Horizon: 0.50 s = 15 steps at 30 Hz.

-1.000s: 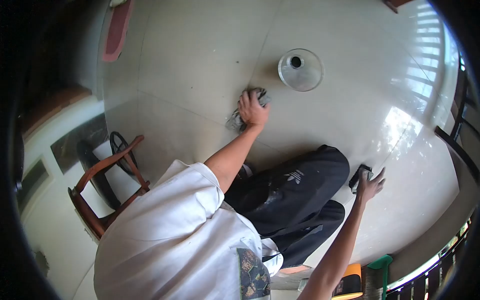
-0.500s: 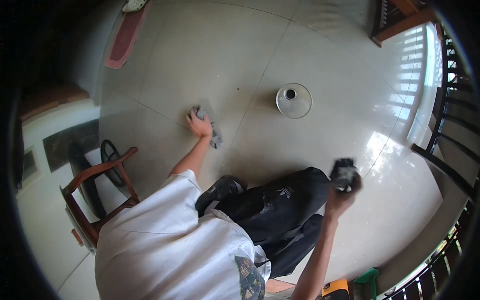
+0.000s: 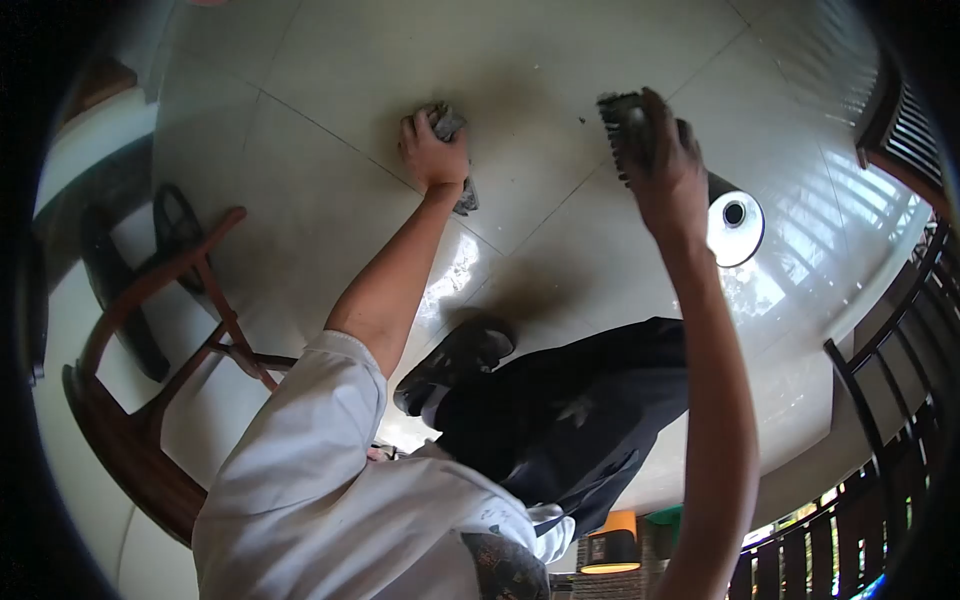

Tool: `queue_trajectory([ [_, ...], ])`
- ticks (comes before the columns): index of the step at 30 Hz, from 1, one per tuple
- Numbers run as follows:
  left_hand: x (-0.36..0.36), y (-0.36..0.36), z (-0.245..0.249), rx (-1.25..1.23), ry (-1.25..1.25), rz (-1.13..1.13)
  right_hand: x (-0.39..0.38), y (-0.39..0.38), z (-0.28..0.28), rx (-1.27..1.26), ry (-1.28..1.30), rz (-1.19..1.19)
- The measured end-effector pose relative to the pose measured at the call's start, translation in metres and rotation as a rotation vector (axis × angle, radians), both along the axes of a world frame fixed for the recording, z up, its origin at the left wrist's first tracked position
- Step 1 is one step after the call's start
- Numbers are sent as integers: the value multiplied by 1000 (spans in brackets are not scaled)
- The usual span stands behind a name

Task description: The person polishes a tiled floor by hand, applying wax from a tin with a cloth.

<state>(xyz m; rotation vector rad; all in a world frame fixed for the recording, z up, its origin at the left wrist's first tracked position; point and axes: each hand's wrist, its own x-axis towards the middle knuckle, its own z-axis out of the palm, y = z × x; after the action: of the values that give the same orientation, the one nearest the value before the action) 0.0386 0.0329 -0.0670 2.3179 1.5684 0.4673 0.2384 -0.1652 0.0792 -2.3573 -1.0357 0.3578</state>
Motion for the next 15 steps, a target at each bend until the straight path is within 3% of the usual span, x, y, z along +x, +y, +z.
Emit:
queue_trajectory([
  [8,8,-2,9,0,-19,-5,-2,8,-73,-63,-17,111],
  [15,7,-6,16,1,-3,-28,-48,-17,-78,-242,-75,38],
])
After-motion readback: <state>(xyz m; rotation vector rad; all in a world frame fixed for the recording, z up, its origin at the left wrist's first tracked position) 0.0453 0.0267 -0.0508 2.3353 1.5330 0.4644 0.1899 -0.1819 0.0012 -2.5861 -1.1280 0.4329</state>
